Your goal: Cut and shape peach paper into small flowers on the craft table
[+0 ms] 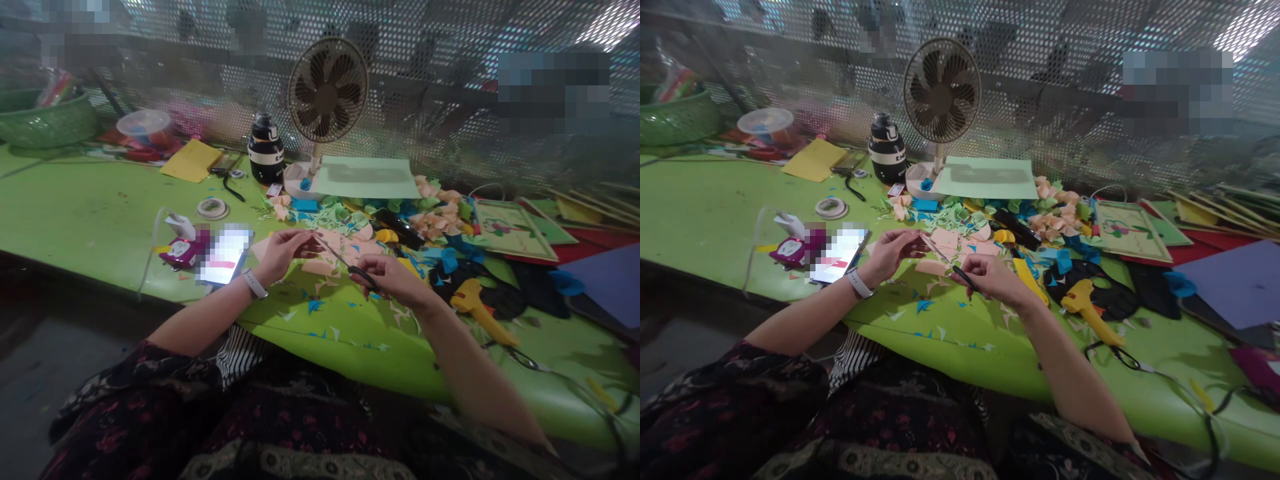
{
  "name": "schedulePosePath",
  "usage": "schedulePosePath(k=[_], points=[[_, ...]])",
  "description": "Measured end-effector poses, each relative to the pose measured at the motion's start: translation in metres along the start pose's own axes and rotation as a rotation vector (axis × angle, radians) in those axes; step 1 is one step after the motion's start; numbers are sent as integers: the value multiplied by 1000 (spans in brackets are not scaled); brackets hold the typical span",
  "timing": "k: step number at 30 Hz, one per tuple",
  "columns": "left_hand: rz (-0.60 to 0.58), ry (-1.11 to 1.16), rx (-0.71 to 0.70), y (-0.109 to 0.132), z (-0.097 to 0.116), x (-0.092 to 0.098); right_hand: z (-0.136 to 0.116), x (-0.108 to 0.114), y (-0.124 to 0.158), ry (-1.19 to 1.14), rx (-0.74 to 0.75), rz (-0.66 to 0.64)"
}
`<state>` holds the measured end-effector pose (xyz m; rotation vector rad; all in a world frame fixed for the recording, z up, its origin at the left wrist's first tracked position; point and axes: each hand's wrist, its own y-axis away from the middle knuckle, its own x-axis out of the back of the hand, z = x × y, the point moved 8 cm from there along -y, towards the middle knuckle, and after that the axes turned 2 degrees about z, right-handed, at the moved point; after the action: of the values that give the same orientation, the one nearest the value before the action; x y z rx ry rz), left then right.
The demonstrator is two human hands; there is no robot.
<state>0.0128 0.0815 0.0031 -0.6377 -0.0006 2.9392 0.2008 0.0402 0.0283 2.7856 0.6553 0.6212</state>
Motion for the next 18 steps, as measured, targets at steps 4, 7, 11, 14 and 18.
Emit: schedulePosePath(k=[4, 7, 11, 14, 18], points=[[-11, 10, -2, 0, 0, -1, -1, 0, 0, -2, 5, 5], [-23, 5, -4, 0, 0, -1, -1, 0, 0, -2, -3, 4], [-26, 13, -10, 0, 0, -1, -1, 0, 0, -7, -2, 3], [-32, 11, -4, 0, -1, -2, 0, 0, 0, -23, 7, 13], [-20, 7, 8, -1, -2, 0, 3, 0, -3, -31, 18, 17]])
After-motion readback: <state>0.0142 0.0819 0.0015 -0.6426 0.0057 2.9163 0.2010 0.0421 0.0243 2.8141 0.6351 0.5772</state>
